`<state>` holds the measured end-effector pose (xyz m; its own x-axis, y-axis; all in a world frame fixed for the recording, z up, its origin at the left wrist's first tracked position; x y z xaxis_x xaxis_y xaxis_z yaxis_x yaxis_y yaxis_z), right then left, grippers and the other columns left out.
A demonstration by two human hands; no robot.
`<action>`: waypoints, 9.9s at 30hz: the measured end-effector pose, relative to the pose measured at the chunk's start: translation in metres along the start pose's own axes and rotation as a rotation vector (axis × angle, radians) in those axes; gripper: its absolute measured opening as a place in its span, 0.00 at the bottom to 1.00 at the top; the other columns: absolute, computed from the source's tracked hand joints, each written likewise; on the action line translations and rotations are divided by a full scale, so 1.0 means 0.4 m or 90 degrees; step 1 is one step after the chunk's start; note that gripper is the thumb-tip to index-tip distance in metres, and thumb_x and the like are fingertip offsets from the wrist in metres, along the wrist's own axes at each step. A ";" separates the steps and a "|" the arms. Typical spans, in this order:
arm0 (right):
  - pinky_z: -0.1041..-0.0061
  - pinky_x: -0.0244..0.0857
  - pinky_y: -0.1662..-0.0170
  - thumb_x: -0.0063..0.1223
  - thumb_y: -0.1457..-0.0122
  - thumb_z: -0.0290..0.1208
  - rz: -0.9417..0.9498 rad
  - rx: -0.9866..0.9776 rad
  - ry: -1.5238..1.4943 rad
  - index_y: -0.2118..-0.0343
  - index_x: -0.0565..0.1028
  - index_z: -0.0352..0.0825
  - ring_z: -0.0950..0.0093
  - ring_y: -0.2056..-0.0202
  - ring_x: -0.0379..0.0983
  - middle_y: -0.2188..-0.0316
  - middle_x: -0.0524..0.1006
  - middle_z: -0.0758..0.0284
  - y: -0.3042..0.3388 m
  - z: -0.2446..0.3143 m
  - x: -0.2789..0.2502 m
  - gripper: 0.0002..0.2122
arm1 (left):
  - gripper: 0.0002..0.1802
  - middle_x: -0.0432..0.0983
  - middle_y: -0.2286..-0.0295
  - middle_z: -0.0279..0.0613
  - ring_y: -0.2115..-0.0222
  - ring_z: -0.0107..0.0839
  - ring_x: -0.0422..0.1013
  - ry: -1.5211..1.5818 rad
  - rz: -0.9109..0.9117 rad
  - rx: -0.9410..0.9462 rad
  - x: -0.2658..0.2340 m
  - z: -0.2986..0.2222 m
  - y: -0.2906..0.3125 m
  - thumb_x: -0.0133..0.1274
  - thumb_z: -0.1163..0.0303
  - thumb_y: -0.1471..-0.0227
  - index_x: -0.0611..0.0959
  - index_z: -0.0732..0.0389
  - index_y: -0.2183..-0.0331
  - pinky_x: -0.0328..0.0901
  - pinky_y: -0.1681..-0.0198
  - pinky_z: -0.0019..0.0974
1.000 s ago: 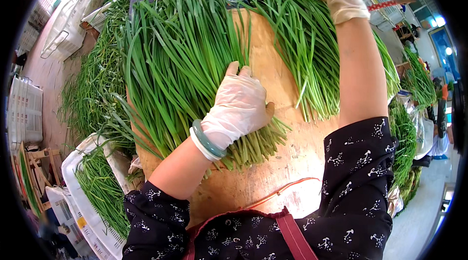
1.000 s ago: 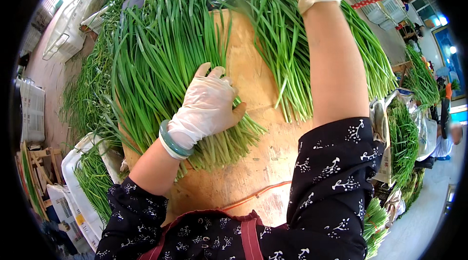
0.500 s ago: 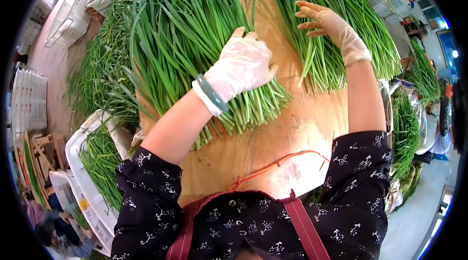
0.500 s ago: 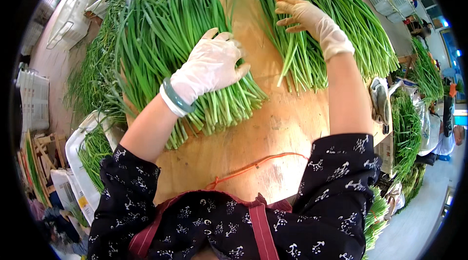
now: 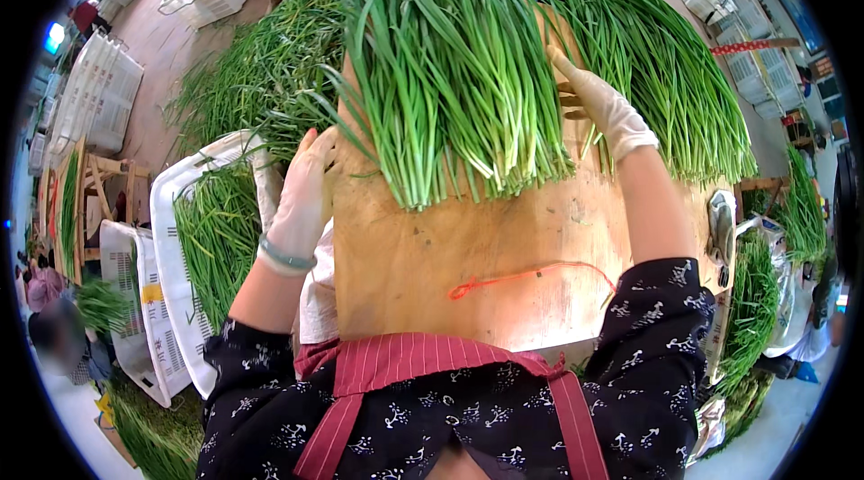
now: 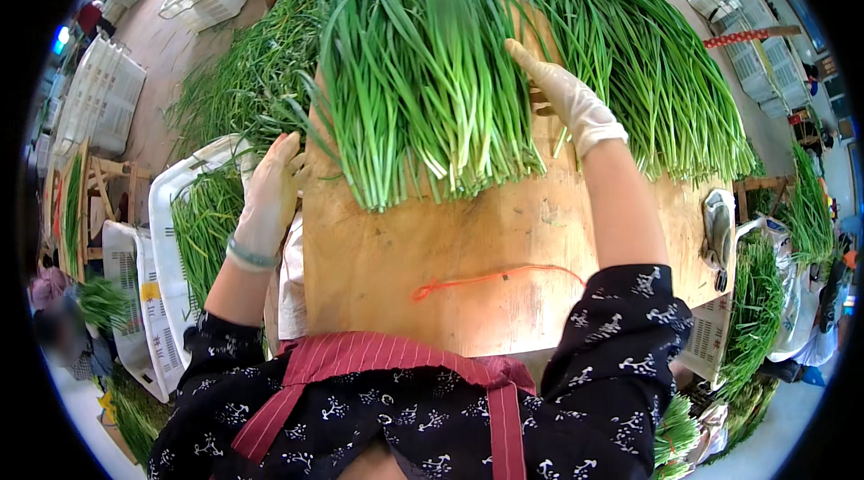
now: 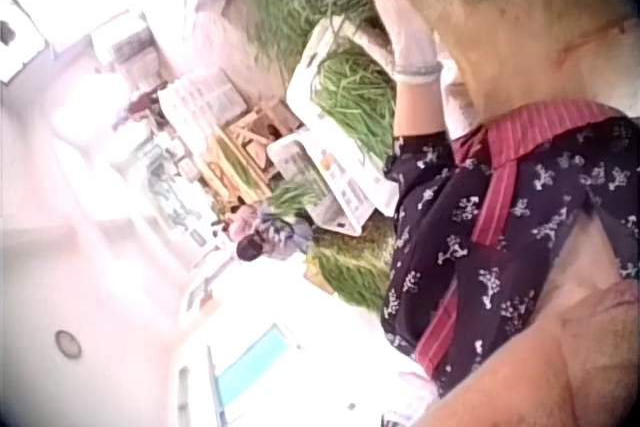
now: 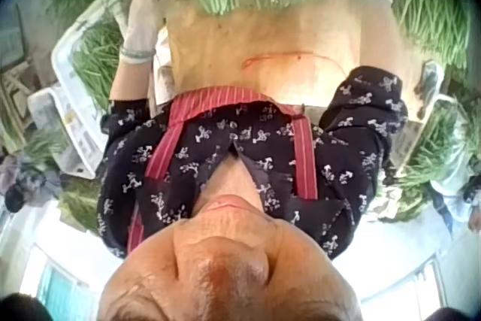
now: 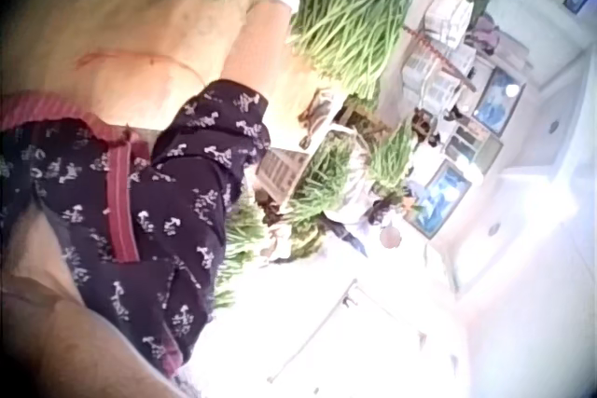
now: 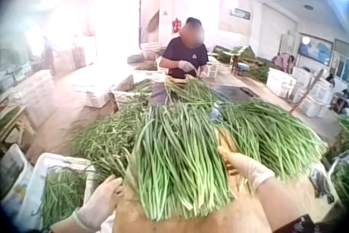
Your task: The person gathers green onions into bunches, aligns the stalks, wraps them with a red rubber band to secure the bundle, and places the finished bunches aside.
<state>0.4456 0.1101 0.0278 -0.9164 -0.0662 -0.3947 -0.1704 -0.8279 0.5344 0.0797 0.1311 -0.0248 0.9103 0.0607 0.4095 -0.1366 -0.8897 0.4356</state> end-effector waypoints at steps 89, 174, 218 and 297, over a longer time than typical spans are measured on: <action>0.76 0.64 0.56 0.62 0.58 0.41 0.109 -0.532 0.019 0.57 0.72 0.32 0.76 0.62 0.71 0.64 0.76 0.63 0.236 0.550 0.154 0.25 | 0.27 0.73 0.62 0.41 0.59 0.29 0.68 -0.031 0.423 0.096 0.456 -0.298 0.019 0.61 0.63 0.59 0.72 0.62 0.57 0.65 0.55 0.37; 0.74 0.58 0.48 0.65 0.61 0.37 -0.042 -0.236 -0.072 0.46 0.58 0.31 0.71 0.54 0.66 0.54 0.69 0.61 0.533 -0.191 0.163 0.39 | 0.24 0.71 0.59 0.37 0.61 0.33 0.69 0.035 0.373 -0.164 0.422 0.419 0.429 0.57 0.66 0.54 0.70 0.59 0.54 0.66 0.57 0.37; 0.76 0.65 0.62 0.51 0.47 0.37 -0.379 -0.138 0.192 0.67 0.77 0.34 0.69 0.67 0.74 0.71 0.77 0.57 0.658 -0.308 0.109 0.12 | 0.25 0.73 0.60 0.43 0.62 0.34 0.71 -0.146 0.228 -0.199 0.298 0.274 0.304 0.59 0.66 0.56 0.73 0.64 0.56 0.67 0.57 0.36; 0.60 0.43 0.42 0.55 0.57 0.30 -0.157 -0.804 0.603 0.80 0.73 0.47 0.76 0.58 0.67 0.73 0.73 0.78 0.419 0.182 0.515 0.03 | 0.18 0.71 0.66 0.37 0.68 0.23 0.67 -0.164 0.109 0.227 0.085 0.181 0.280 0.57 0.76 0.56 0.75 0.66 0.60 0.64 0.63 0.26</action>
<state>0.2020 -0.0018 0.0904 -0.2853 0.2255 -0.9315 0.5631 -0.7470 -0.3533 0.1236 0.0007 -0.0201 0.9599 -0.1751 0.2189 -0.1918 -0.9797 0.0574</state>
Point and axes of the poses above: each hand's wrist, its own y-axis away from the middle knuckle, its own x-axis out of the palm, z = x × y, the point moved 9 cm from there along -y, towards the middle knuckle
